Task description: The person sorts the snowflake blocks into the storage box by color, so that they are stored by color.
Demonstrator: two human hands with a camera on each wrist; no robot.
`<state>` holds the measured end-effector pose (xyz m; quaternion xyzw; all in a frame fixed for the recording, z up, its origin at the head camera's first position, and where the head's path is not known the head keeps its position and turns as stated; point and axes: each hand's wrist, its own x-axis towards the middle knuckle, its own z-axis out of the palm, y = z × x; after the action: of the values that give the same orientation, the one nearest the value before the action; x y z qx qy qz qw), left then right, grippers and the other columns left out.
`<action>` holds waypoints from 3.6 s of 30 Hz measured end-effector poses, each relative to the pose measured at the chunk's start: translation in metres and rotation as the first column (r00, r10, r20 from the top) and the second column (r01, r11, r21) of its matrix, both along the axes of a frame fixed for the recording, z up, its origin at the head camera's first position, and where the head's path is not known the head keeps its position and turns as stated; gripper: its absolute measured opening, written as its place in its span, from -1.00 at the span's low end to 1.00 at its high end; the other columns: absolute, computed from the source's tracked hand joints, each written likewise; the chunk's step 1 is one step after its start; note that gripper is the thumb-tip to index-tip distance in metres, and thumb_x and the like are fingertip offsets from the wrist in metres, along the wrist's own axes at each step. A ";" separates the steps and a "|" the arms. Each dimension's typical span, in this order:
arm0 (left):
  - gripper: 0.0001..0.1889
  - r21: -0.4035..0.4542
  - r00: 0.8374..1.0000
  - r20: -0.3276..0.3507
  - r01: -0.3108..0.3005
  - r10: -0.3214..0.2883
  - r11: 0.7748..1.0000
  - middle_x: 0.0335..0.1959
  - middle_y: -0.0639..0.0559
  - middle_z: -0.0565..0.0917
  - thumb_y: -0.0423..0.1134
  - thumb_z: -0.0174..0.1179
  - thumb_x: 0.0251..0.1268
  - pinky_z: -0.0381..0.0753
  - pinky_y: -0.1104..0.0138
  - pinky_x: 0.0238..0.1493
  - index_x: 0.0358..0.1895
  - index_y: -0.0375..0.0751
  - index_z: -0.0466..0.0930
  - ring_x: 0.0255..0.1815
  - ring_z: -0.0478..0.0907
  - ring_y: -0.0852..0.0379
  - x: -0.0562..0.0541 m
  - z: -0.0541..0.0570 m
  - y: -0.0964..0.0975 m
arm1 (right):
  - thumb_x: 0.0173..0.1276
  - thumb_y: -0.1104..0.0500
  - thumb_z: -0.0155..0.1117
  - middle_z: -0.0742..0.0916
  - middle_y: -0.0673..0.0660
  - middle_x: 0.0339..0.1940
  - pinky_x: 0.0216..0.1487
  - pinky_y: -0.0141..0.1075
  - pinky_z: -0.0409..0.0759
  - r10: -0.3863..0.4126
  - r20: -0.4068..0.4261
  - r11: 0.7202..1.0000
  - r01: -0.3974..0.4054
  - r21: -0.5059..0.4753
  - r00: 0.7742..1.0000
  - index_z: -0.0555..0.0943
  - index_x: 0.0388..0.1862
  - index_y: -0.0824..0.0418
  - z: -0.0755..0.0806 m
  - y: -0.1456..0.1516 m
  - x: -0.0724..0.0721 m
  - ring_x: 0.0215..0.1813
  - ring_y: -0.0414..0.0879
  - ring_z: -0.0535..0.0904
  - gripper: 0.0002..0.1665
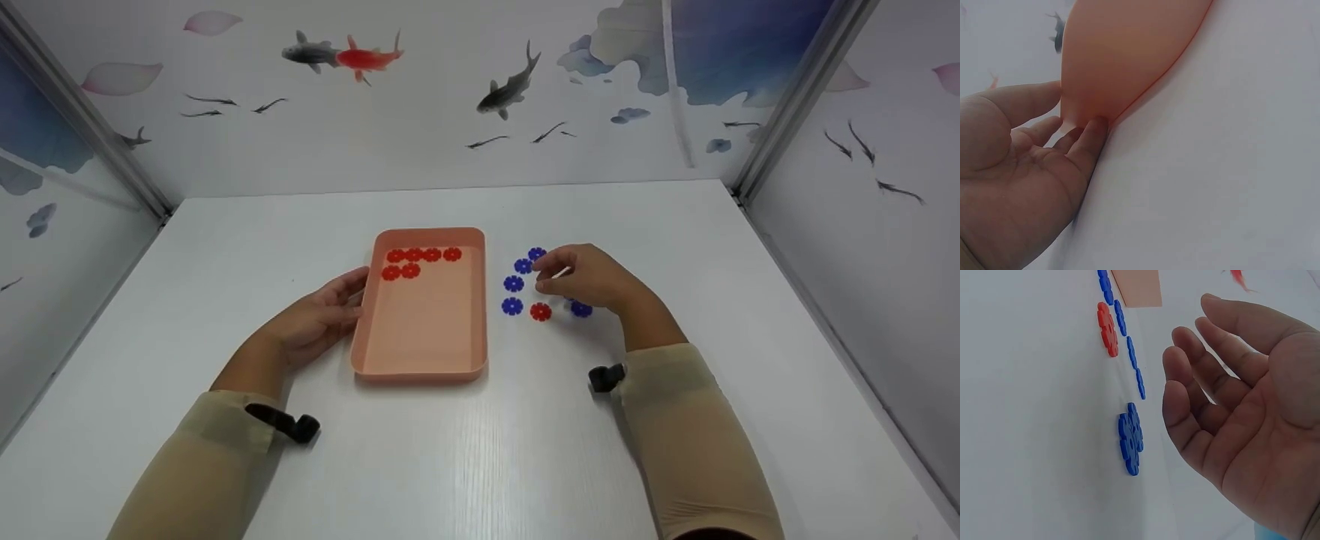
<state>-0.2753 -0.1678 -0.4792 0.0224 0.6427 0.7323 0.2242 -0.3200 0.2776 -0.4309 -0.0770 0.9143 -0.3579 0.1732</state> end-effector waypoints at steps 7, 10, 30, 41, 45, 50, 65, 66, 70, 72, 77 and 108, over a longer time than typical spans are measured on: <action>-0.13 -0.003 1.000 0.011 -0.010 0.010 1.000 0.75 0.18 0.23 -0.39 0.33 0.46 0.37 0.18 0.68 0.72 0.13 0.16 0.74 0.23 0.18 0.001 0.000 0.000 | 0.42 0.00 0.50 0.76 0.08 0.19 0.18 -0.12 0.78 0.065 0.032 0.996 -0.067 0.064 0.997 0.70 0.29 -0.08 -0.006 -0.001 0.000 0.19 0.05 0.67 -0.53; -0.13 -0.005 1.000 0.009 -0.003 0.003 1.000 0.75 0.19 0.23 -0.39 0.34 0.45 0.37 0.18 0.68 0.72 0.13 0.16 0.74 0.22 0.19 0.001 -0.001 -0.001 | 0.39 0.04 0.52 0.76 0.07 0.18 0.08 -0.20 0.80 0.073 0.053 0.994 -0.077 0.075 0.996 0.72 0.27 -0.07 -0.009 -0.001 0.000 0.14 0.04 0.68 -0.53; -0.14 -0.026 1.000 0.002 0.001 -0.001 1.000 0.73 0.19 0.25 -0.37 0.34 0.45 0.39 0.16 0.67 0.71 0.16 0.18 0.73 0.23 0.19 0.000 0.002 0.000 | 0.25 0.18 0.61 0.76 0.12 0.08 0.06 -0.22 0.78 0.098 0.021 0.976 -0.100 0.191 0.995 0.79 0.13 -0.07 -0.013 -0.008 0.003 0.09 0.08 0.61 -0.55; -0.13 -0.035 1.000 0.013 -0.014 0.014 0.999 0.72 0.22 0.27 -0.34 0.39 0.41 0.44 0.18 0.64 0.70 0.21 0.21 0.72 0.25 0.20 0.000 0.002 0.001 | 0.31 0.16 0.57 0.79 0.11 0.07 0.15 -0.15 0.80 0.104 0.040 0.971 -0.110 0.211 0.994 0.79 0.16 -0.07 -0.014 -0.009 0.002 0.10 0.06 0.67 -0.57; -0.12 -0.037 1.000 0.018 -0.016 0.017 0.999 0.72 0.24 0.27 -0.35 0.39 0.41 0.42 0.19 0.65 0.70 0.23 0.21 0.73 0.23 0.22 -0.001 0.002 0.001 | 0.33 0.16 0.56 0.79 0.12 0.07 0.12 -0.16 0.80 0.105 0.041 0.970 -0.111 0.216 0.994 0.80 0.14 -0.06 -0.014 -0.010 0.002 0.09 0.06 0.67 -0.60; -0.12 -0.022 1.000 0.023 -0.008 0.008 1.000 0.73 0.22 0.26 -0.37 0.37 0.43 0.39 0.19 0.67 0.71 0.19 0.19 0.74 0.22 0.21 -0.001 0.001 0.000 | 0.34 0.15 0.54 0.77 0.13 0.06 0.11 -0.15 0.78 0.114 0.028 0.966 -0.117 0.229 0.993 0.80 0.11 -0.06 -0.013 -0.009 0.003 0.09 0.07 0.63 -0.65; -0.13 -0.003 1.000 0.015 -0.001 0.001 1.000 0.73 0.18 0.25 -0.37 0.36 0.45 0.40 0.19 0.66 0.72 0.15 0.16 0.73 0.23 0.19 -0.001 0.001 0.000 | 0.57 0.03 0.35 0.81 0.10 0.04 0.03 -0.17 0.79 0.078 0.025 0.996 -0.079 0.046 0.997 0.78 0.16 -0.06 0.005 -0.018 0.004 0.02 0.05 0.71 -0.74; -0.12 -0.002 1.000 0.016 0.000 0.001 1.000 0.73 0.18 0.25 -0.37 0.36 0.45 0.40 0.19 0.66 0.72 0.15 0.16 0.73 0.23 0.19 -0.001 0.001 0.000 | 0.58 0.03 0.35 0.81 0.11 0.05 0.09 -0.13 0.80 0.068 0.025 0.997 -0.069 0.017 0.997 0.78 0.17 -0.05 0.007 -0.021 0.004 0.04 0.05 0.73 -0.74; -0.12 -0.008 1.000 0.018 0.001 -0.001 1.000 0.74 0.19 0.25 -0.37 0.36 0.44 0.41 0.19 0.66 0.72 0.16 0.16 0.73 0.24 0.19 -0.001 0.001 0.000 | 0.59 0.04 0.35 0.83 0.09 0.08 0.28 -0.02 0.77 0.028 0.017 0.997 -0.026 -0.077 0.999 0.78 0.17 -0.06 0.016 -0.036 0.006 0.09 0.05 0.77 -0.75; -0.12 -0.012 1.000 0.017 0.000 0.000 1.000 0.73 0.20 0.25 -0.36 0.37 0.44 0.41 0.19 0.66 0.72 0.16 0.16 0.73 0.24 0.19 -0.001 0.001 0.000 | 0.59 0.04 0.34 0.84 0.08 0.08 0.34 0.01 0.74 0.016 0.009 0.993 -0.015 -0.116 1.000 0.77 0.19 -0.05 0.020 -0.046 0.007 0.12 0.07 0.79 -0.73; -0.11 -0.013 1.000 0.013 0.004 -0.003 1.000 0.73 0.20 0.26 -0.36 0.37 0.44 0.42 0.19 0.65 0.73 0.15 0.15 0.73 0.24 0.19 -0.001 0.000 0.000 | 0.58 0.09 0.36 0.84 0.07 0.09 0.38 0.04 0.72 -0.026 0.024 0.979 0.030 -0.202 0.999 0.77 0.22 -0.02 0.030 -0.074 0.006 0.19 0.16 0.77 -0.70; -0.11 -0.040 1.000 0.010 0.006 -0.006 0.999 0.74 0.21 0.23 -0.34 0.38 0.43 0.40 0.18 0.66 0.72 0.18 0.17 0.76 0.18 0.17 0.000 0.001 0.001 | 0.60 0.17 0.32 0.71 0.27 0.25 0.46 0.08 0.66 -0.061 0.115 0.890 0.106 -0.443 0.992 0.68 0.30 0.12 0.015 -0.171 -0.056 0.24 0.28 0.65 -0.65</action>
<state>-0.2757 -0.1673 -0.4784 0.0163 0.6560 0.7187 0.2298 -0.3761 0.1061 -0.4160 -0.0578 0.8001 -0.5695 0.1795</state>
